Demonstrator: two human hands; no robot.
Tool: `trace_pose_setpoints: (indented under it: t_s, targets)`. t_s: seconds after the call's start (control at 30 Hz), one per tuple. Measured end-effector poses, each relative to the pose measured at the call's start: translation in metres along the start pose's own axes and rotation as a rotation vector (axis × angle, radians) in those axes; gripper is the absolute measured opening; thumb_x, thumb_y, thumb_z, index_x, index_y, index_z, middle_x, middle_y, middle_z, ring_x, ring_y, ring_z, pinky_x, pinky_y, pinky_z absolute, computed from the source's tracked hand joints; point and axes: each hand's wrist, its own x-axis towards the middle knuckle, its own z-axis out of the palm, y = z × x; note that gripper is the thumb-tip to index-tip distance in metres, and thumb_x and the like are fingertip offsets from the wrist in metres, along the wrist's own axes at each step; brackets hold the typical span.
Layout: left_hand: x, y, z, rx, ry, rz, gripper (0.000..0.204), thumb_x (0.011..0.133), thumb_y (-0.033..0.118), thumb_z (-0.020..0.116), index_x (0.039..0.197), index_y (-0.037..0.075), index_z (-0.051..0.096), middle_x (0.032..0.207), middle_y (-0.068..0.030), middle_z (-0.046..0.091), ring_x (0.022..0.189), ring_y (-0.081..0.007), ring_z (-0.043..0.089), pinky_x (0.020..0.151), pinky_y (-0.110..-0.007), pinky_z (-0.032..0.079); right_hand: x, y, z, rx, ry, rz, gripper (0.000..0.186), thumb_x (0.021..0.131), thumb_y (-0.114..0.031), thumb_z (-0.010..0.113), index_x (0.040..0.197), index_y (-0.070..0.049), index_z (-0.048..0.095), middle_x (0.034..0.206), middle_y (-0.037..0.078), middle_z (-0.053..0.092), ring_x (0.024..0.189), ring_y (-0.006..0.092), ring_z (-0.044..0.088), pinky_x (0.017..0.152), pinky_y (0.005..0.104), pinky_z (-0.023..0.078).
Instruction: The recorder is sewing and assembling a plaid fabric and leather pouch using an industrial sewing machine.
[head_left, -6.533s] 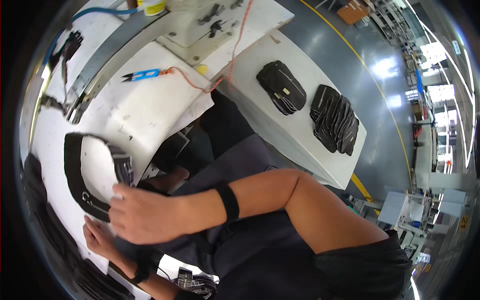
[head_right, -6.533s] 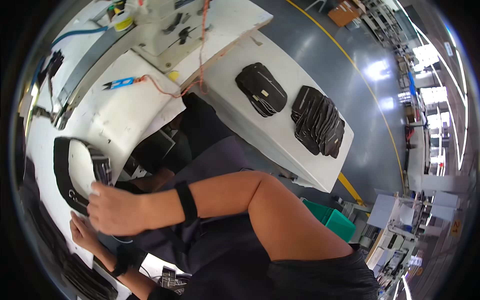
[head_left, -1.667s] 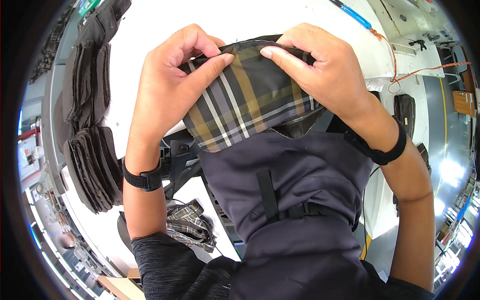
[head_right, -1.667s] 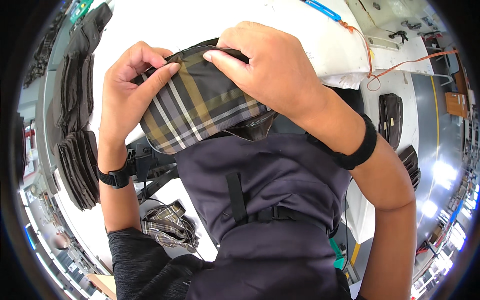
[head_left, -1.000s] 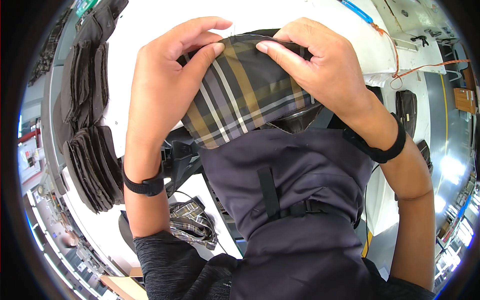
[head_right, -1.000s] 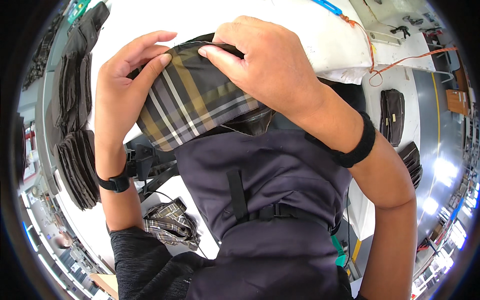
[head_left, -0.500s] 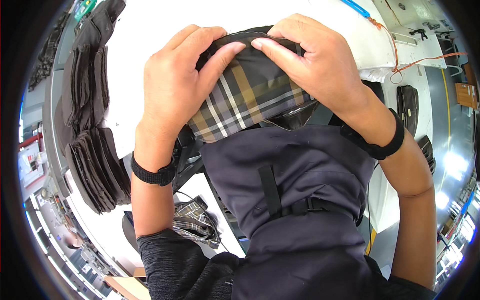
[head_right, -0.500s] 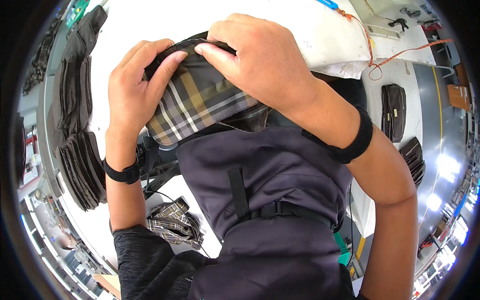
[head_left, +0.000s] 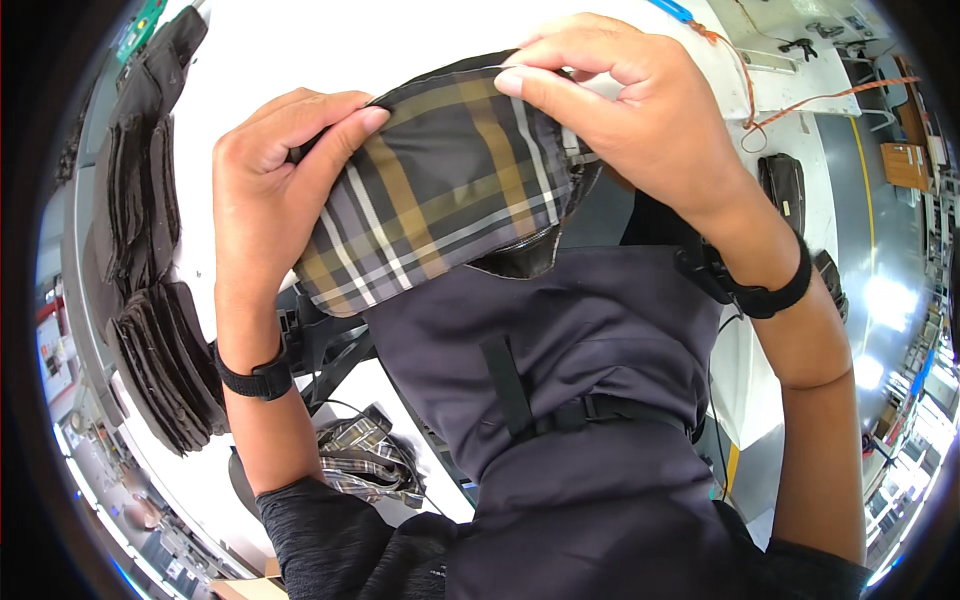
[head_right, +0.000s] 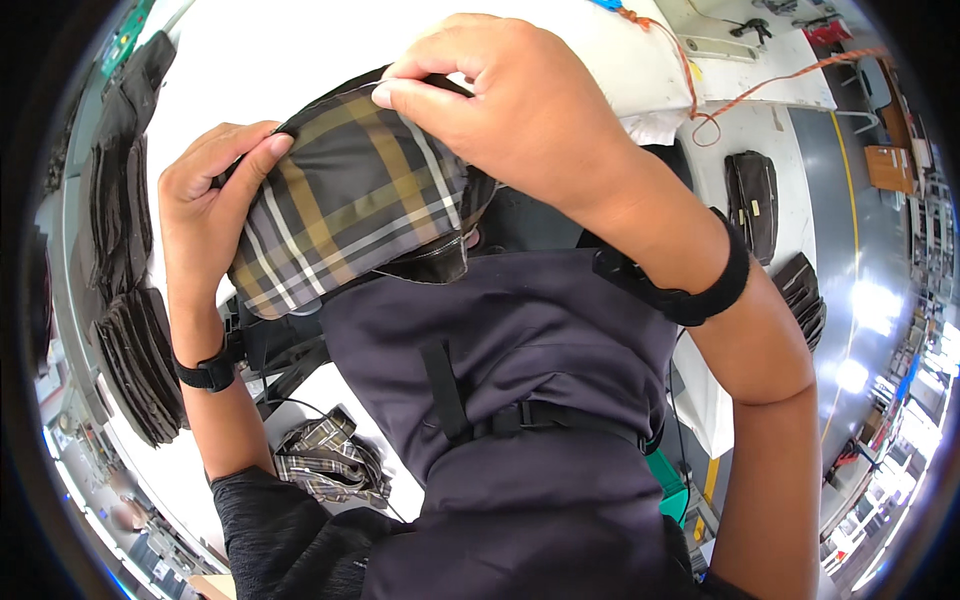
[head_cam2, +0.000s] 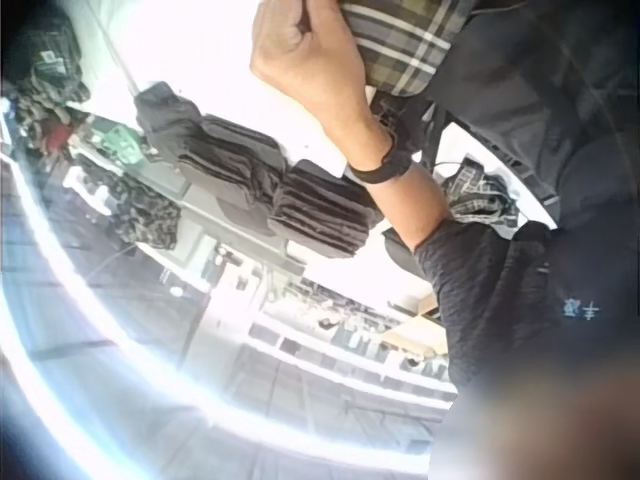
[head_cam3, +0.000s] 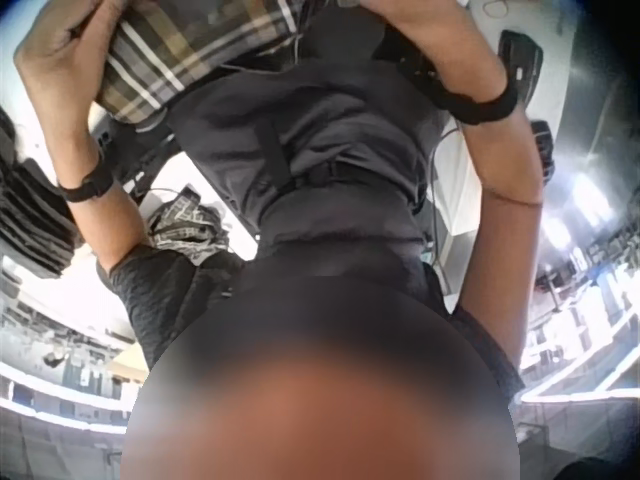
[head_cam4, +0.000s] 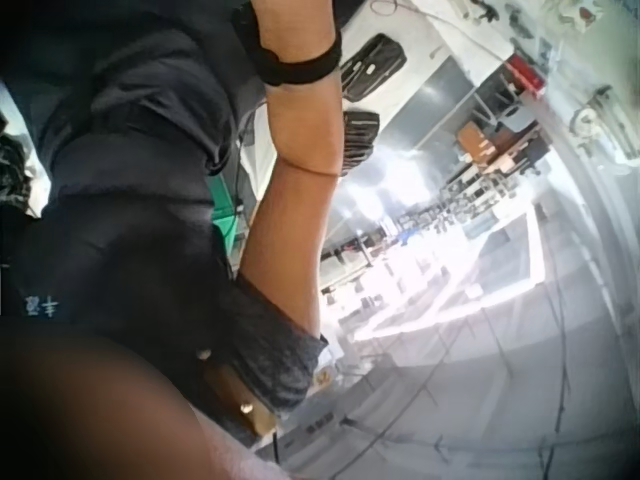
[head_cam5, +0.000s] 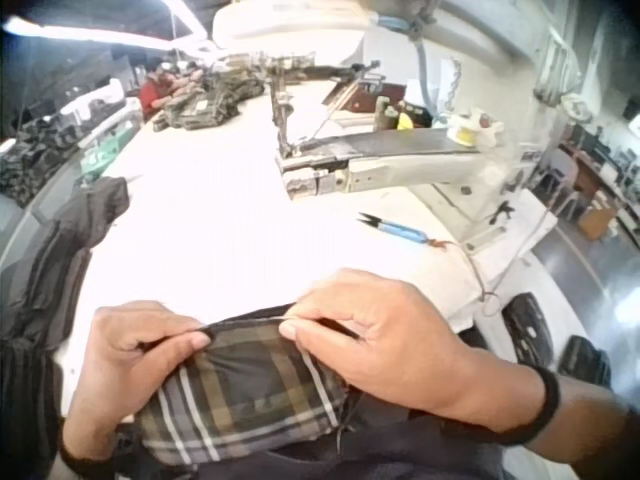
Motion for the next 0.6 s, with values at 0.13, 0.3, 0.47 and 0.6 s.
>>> trace_pose_setpoints:
  t_s: [0.13, 0.3, 0.47, 0.6]
  targets:
    - [0.001, -0.004, 0.001, 0.004, -0.008, 0.048, 0.013, 0.088, 0.004, 0.082, 0.099, -0.003, 0.079, 0.084, -0.0078, 0.075, 0.076, -0.0133, 0.067, 0.071, -0.025, 0.052, -0.004, 0.005, 0.010, 0.015, 0.103, -0.055, 0.011, 0.094, -0.009, 0.077, 0.100, -0.001, 0.073, 0.086, 0.001, 0.067, 0.075, 0.0075, 0.060, 0.066, 0.0245, 0.046]
    - [0.000, -0.004, 0.002, 0.007, -0.009, 0.053, 0.014, 0.088, 0.002, 0.081, 0.101, -0.003, 0.079, 0.084, -0.0082, 0.074, 0.075, -0.0133, 0.065, 0.071, -0.025, 0.051, -0.002, 0.011, 0.012, -0.140, 0.195, -0.225, 0.013, 0.092, -0.011, 0.079, 0.093, -0.003, 0.069, 0.080, 0.002, 0.064, 0.069, 0.0114, 0.056, 0.062, 0.0270, 0.044]
    - [0.000, -0.005, 0.001, 0.002, -0.004, 0.042, 0.014, 0.088, 0.003, 0.081, 0.101, -0.003, 0.079, 0.083, -0.0072, 0.073, 0.075, -0.0126, 0.064, 0.071, -0.025, 0.050, 0.000, 0.011, 0.014, -0.147, 0.238, -0.276, 0.013, 0.089, -0.014, 0.074, 0.086, -0.004, 0.066, 0.079, 0.011, 0.067, 0.074, 0.0318, 0.066, 0.068, 0.0418, 0.053]
    - [0.002, -0.007, 0.002, 0.002, -0.026, -0.029, 0.014, 0.089, 0.007, 0.082, 0.101, -0.001, 0.079, 0.082, -0.0050, 0.071, 0.074, -0.0114, 0.062, 0.070, -0.024, 0.048, -0.001, 0.015, 0.014, -0.143, 0.264, -0.334, 0.013, 0.088, -0.013, 0.074, 0.086, -0.005, 0.064, 0.080, 0.010, 0.066, 0.074, 0.0315, 0.065, 0.067, 0.0409, 0.052]
